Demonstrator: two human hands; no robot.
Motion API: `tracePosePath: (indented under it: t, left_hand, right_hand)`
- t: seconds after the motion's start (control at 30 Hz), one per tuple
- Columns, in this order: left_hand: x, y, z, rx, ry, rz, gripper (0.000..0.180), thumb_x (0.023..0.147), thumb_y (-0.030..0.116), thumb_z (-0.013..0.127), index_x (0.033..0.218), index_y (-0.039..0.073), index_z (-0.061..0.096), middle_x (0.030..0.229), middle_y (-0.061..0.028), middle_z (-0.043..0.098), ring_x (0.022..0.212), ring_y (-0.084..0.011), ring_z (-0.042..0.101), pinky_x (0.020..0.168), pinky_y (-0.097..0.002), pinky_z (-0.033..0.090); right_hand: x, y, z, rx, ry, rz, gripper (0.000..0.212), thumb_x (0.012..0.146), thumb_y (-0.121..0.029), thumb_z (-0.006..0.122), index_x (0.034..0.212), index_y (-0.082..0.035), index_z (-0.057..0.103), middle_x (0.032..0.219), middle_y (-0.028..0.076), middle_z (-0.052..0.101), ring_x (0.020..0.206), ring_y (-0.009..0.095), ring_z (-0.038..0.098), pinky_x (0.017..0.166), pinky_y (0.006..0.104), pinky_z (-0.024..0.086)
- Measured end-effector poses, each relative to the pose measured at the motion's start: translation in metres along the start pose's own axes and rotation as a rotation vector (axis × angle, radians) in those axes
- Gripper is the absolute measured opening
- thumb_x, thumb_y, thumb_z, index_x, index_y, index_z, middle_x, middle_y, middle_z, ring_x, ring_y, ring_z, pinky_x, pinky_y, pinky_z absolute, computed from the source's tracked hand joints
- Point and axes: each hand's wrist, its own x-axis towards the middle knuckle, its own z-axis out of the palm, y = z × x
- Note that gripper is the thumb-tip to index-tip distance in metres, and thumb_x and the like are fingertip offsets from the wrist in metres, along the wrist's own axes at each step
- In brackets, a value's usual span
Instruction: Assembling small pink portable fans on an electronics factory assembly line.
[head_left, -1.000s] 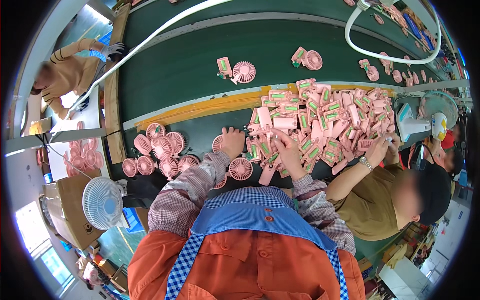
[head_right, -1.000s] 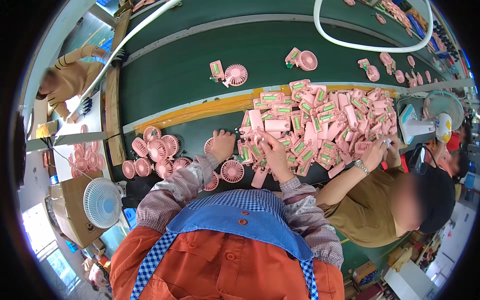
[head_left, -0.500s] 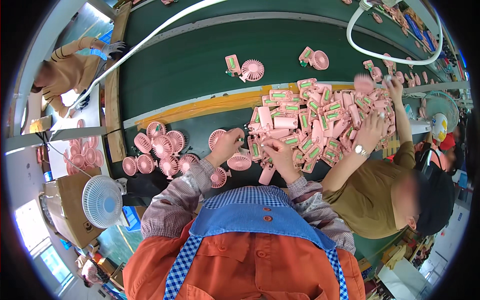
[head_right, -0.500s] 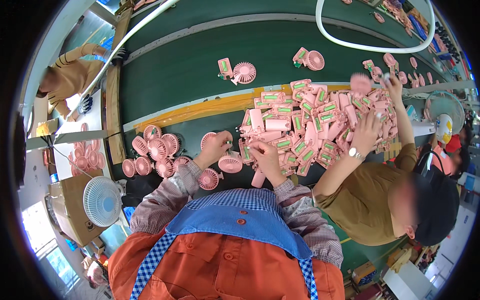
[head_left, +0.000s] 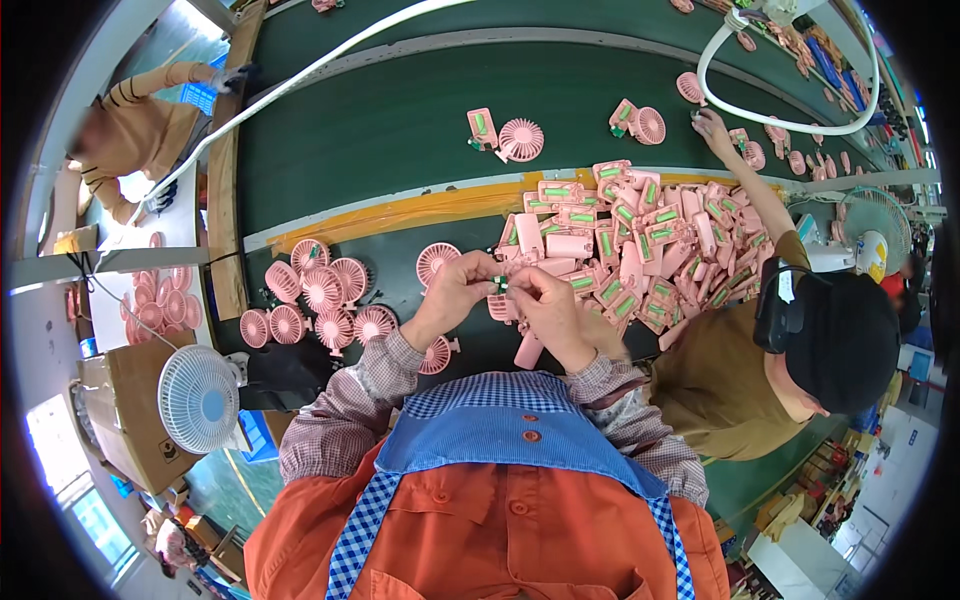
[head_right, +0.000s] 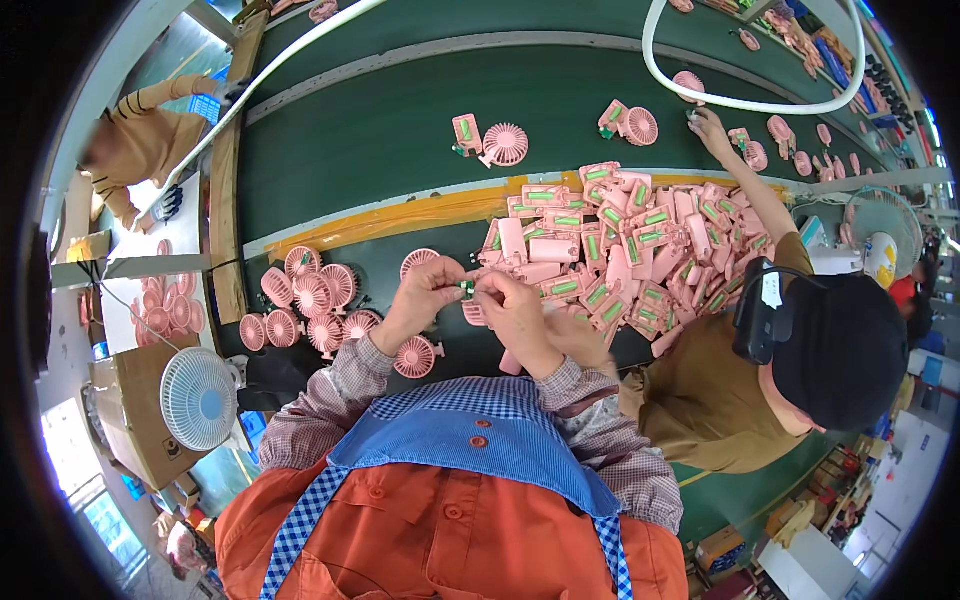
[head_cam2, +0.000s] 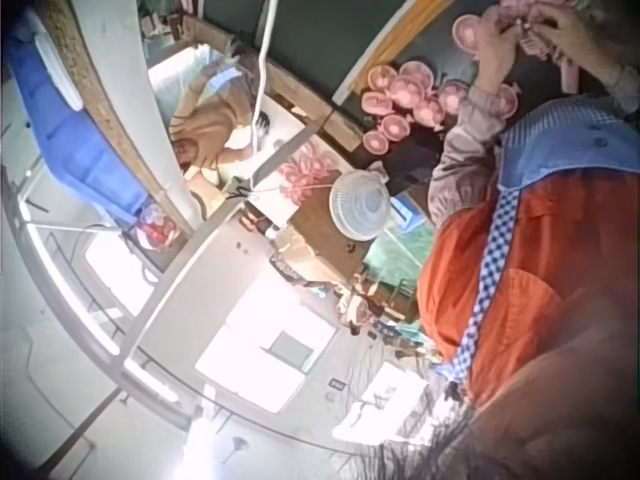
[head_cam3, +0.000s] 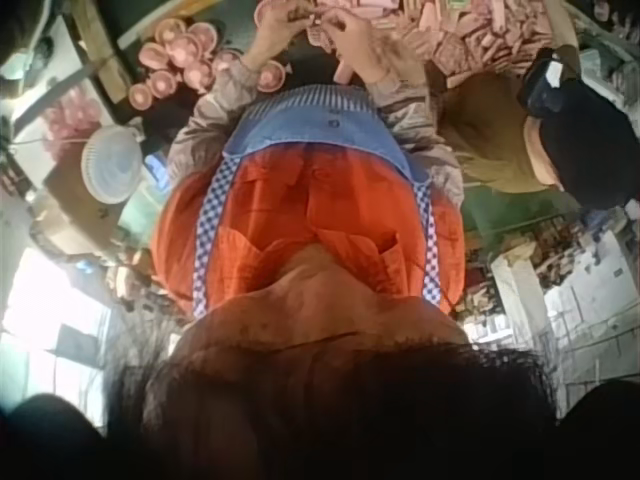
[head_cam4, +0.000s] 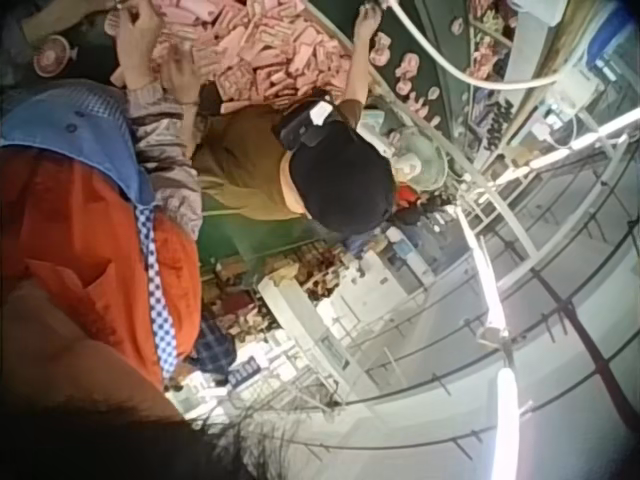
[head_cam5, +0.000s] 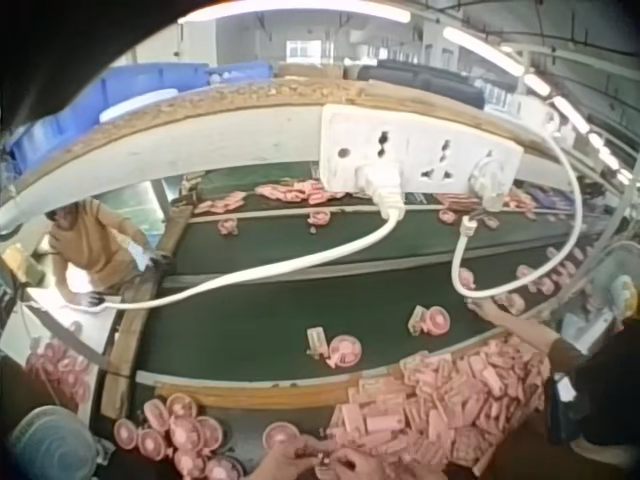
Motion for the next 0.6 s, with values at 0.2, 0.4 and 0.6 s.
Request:
tracePosePath:
  t: [0.2, 0.4, 0.6]
  left_hand:
    - [-0.006, 0.004, 0.002, 0.002, -0.041, -0.105, 0.016, 0.080, -0.011, 0.053, 0.092, -0.001, 0.057, 0.083, -0.0007, 0.058, 0.076, -0.0059, 0.056, 0.070, -0.0193, 0.048]
    - [-0.012, 0.020, 0.003, 0.068, 0.008, -0.036, 0.017, 0.079, -0.012, 0.054, 0.091, -0.002, 0.059, 0.083, -0.0007, 0.059, 0.077, -0.0053, 0.056, 0.070, -0.0190, 0.047]
    - [-0.016, 0.016, 0.011, -0.066, -0.023, -0.046, 0.012, 0.080, -0.007, 0.056, 0.091, -0.002, 0.058, 0.082, -0.0012, 0.060, 0.075, -0.0057, 0.055, 0.066, -0.0196, 0.046]
  right_hand:
    - [0.000, -0.008, -0.005, -0.143, 0.047, -0.174, 0.005, 0.075, 0.003, 0.060, 0.079, 0.002, 0.057, 0.067, 0.005, 0.060, 0.056, 0.008, 0.056, 0.051, 0.0231, 0.044]
    - [-0.002, -0.017, -0.003, -0.151, -0.026, -0.072, 0.005, 0.074, 0.001, 0.061, 0.077, 0.000, 0.057, 0.069, 0.007, 0.061, 0.057, 0.013, 0.059, 0.053, 0.0250, 0.047]
    - [-0.007, -0.021, -0.007, -0.248, 0.024, -0.190, 0.008, 0.072, -0.002, 0.062, 0.078, -0.001, 0.056, 0.069, 0.010, 0.060, 0.061, 0.022, 0.061, 0.056, 0.0312, 0.048]
